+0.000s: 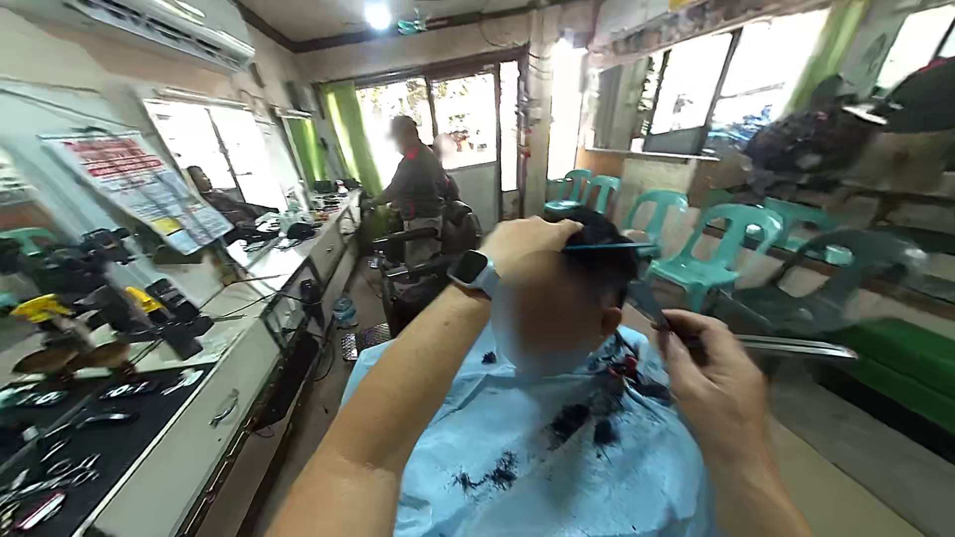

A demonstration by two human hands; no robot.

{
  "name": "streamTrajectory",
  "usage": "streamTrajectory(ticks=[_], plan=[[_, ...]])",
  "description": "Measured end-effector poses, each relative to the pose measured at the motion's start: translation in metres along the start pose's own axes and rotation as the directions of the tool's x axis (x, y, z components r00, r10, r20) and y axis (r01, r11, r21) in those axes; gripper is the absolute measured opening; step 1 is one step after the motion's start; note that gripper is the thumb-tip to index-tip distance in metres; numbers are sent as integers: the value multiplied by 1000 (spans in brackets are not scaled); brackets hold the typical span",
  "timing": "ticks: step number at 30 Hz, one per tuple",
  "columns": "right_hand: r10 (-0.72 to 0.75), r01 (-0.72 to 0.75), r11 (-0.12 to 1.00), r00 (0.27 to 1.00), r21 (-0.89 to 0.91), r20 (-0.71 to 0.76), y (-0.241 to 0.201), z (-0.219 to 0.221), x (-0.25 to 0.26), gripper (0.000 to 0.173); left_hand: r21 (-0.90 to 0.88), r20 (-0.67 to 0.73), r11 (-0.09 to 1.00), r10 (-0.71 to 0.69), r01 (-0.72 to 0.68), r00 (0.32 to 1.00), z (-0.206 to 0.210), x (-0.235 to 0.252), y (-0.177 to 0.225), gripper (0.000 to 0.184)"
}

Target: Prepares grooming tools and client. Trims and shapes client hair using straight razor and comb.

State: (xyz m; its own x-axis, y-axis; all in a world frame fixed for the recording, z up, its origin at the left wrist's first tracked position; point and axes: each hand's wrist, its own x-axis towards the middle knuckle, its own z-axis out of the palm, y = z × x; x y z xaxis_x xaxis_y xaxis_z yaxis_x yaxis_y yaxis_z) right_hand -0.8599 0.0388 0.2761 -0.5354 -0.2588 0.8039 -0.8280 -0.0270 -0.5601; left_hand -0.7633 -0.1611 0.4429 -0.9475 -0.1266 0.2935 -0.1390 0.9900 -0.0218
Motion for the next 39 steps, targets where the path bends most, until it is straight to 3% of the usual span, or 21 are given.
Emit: streamTrajectory(ticks=[3, 7, 12, 20, 26, 32, 39], plan=[[-95, 93, 993, 995, 69, 35, 0, -7, 4, 27, -28, -34, 1000, -7, 6, 999, 5, -13, -2, 89], [-117, 113, 975, 993, 190, 10, 4, -18, 1, 20, -66, 4, 998, -2, 3, 1000, 6, -14, 0, 95], [-142, 128, 963, 989, 236, 42, 13, -24, -4, 21, -73, 14, 997, 5, -4, 1000, 4, 6, -10, 80], [-149, 111, 933, 985, 342, 87, 38, -43, 10, 22, -91, 13, 995, -37, 38, 999, 3, 6, 6, 74], [-186, 136, 933, 975, 333, 123, 61, -56, 28, 25, -98, 11, 994, -44, 45, 999, 9, 17, 1, 77], [-175, 124, 945, 973, 302, 150, 63, -66, 40, 24, -174, -224, 985, -39, -1, 974, 3, 4, 8, 67], [-138, 105, 980, 970, 167, 201, 44, -58, 45, 25, -156, -91, 987, -49, 34, 995, 23, -2, -2, 67]])
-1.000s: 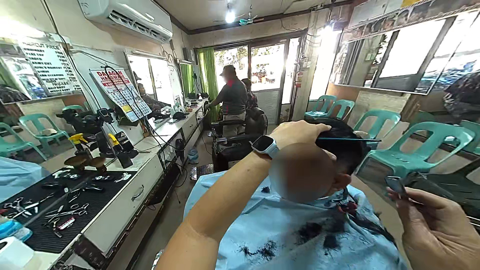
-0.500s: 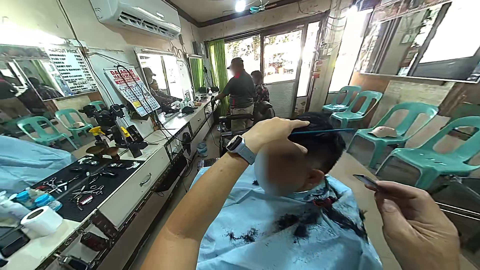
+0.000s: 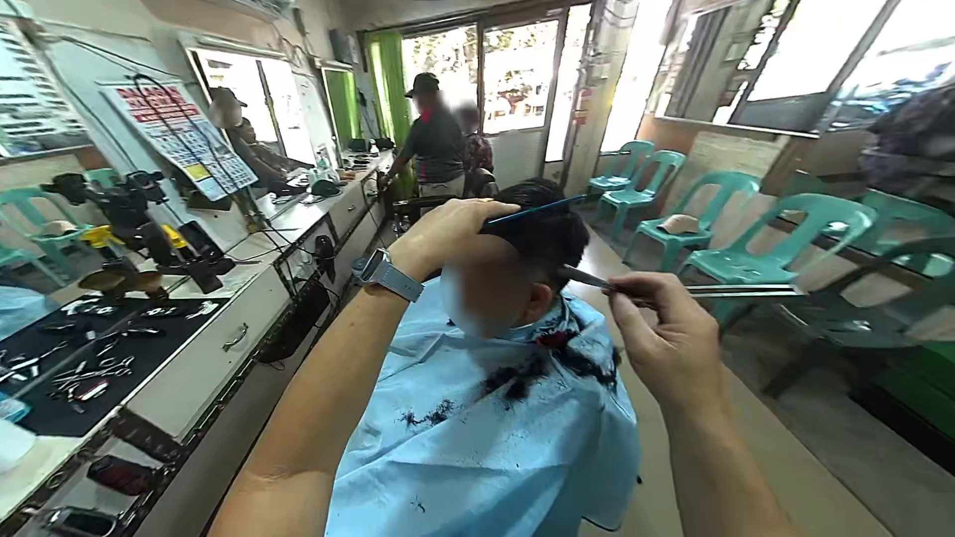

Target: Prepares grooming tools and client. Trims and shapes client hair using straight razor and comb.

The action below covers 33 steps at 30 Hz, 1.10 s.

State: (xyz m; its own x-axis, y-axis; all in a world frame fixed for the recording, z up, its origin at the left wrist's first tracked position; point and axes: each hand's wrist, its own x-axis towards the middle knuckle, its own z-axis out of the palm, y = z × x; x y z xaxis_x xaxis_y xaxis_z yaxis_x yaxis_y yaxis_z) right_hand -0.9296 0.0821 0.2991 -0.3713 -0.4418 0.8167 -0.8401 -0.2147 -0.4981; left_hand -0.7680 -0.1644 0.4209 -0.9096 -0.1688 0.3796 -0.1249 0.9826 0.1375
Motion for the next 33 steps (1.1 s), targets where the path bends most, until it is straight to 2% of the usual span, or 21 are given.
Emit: streamTrajectory(ticks=[10, 16, 21, 27, 33], plan=[[-34, 62, 969, 992, -238, 120, -24, 56, 20, 18, 23, 65, 1000, 13, -14, 998, -1, 6, -12, 78], [-8, 46, 943, 993, -328, 117, -29, 76, 20, 17, 63, 85, 998, 24, -29, 996, -2, 12, -17, 81], [17, 6, 925, 998, -381, 57, -35, 87, 10, 18, 94, 90, 995, 15, -24, 996, -3, 13, -19, 81], [16, -47, 915, 997, -400, -81, -36, 101, -4, 21, 136, 117, 989, 35, -51, 992, -11, 19, -19, 72], [12, -57, 904, 994, -423, -108, -32, 111, -8, 21, 161, 121, 985, 37, -57, 992, -13, 23, -17, 70]])
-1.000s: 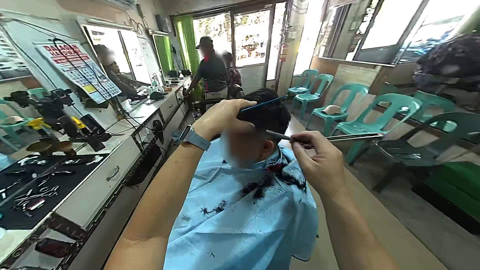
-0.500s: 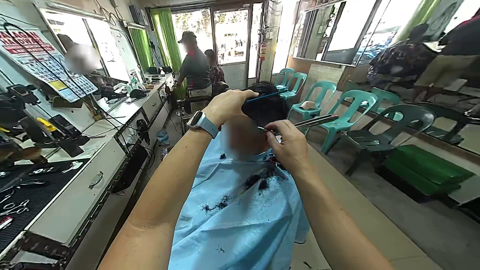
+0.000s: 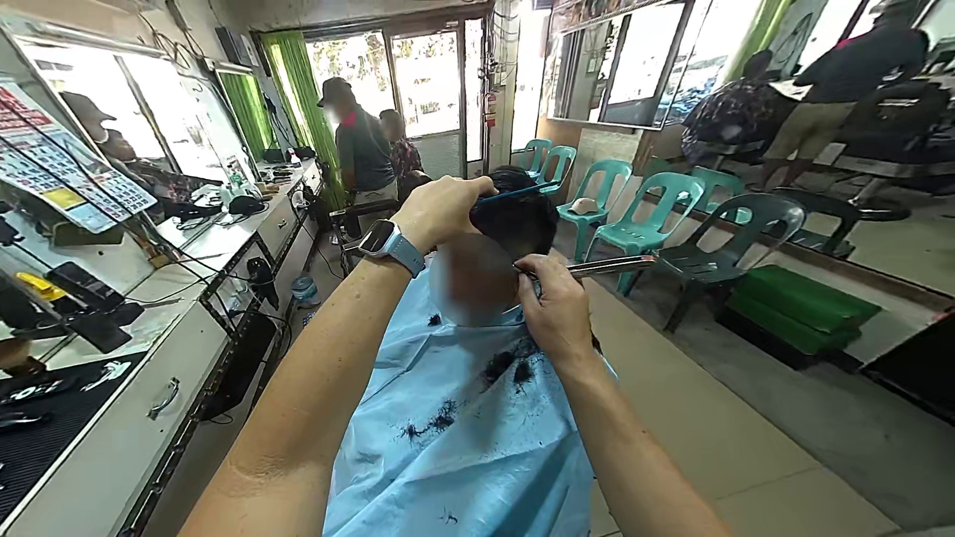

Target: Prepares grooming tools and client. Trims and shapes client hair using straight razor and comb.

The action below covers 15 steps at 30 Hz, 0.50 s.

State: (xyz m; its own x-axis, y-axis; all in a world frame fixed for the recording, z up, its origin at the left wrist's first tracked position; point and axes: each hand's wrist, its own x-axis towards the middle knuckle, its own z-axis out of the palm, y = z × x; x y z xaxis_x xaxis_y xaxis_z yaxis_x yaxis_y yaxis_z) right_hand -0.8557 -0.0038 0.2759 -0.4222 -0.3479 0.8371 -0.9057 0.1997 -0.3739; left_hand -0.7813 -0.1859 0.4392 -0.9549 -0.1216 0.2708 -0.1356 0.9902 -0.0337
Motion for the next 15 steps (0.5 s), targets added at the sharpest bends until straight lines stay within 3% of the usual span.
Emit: streamTrajectory(ticks=[15], plan=[[-23, 22, 996, 1000, -85, -16, -5, 4, 0, 20, 76, 5, 997, -24, 24, 1000, 0, 0, 6, 74]])
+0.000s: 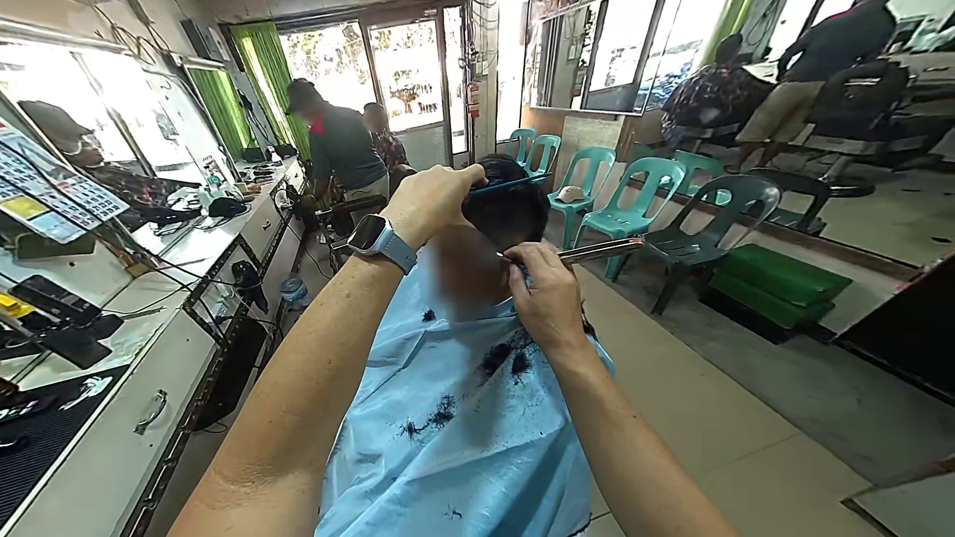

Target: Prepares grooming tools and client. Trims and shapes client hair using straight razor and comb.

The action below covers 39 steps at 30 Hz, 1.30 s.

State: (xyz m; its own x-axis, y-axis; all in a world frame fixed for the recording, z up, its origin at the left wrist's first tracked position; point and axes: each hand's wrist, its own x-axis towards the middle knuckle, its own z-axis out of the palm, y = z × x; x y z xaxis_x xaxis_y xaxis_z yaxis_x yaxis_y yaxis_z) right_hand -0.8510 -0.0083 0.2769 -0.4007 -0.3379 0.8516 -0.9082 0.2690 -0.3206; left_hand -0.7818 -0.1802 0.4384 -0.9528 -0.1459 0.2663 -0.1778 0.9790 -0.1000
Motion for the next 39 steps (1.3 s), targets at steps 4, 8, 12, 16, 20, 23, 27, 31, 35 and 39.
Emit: streamTrajectory(ticks=[4, 8, 12, 16, 20, 23, 27, 31, 35, 39], plan=[[-2, 2, 1000, 1000, -20, -3, -2, 1, 0, 19, -7, -5, 1000, -5, 5, 1000, 1, -1, 0, 73], [4, -5, 999, 1000, -50, -12, -3, 2, 0, 19, 1, -7, 1000, -12, 12, 1000, -1, -2, 3, 73], [8, -8, 1000, 999, 8, 47, -1, -5, 1, 18, 9, -26, 1000, 11, -11, 1000, 0, -2, 0, 68], [6, -12, 988, 999, 151, 38, 12, -20, 4, 19, 14, -16, 1000, 10, -10, 1000, -2, -2, -1, 67], [-39, 26, 985, 996, 173, 75, 26, -18, 9, 18, 1, -4, 1000, -5, 5, 1000, -2, -3, 0, 74], [-56, 39, 986, 993, 161, 101, 29, -15, 14, 19, -3, -1, 1000, -12, 12, 1000, 0, -2, 1, 77], [-77, 58, 987, 990, 152, 121, 33, -11, 19, 18, 9, -5, 1000, -26, 26, 1000, 3, -3, 2, 81], [-85, 64, 986, 987, 151, 134, 34, -10, 22, 18, 20, -12, 999, -37, 37, 999, 6, -3, 3, 83], [-99, 79, 986, 986, 145, 135, 35, -9, 24, 18, 24, -13, 999, -44, 44, 999, 6, -2, 3, 83], [-116, 96, 985, 984, 145, 136, 36, -9, 26, 18, 22, -19, 999, -42, 43, 999, 6, -1, 2, 82]])
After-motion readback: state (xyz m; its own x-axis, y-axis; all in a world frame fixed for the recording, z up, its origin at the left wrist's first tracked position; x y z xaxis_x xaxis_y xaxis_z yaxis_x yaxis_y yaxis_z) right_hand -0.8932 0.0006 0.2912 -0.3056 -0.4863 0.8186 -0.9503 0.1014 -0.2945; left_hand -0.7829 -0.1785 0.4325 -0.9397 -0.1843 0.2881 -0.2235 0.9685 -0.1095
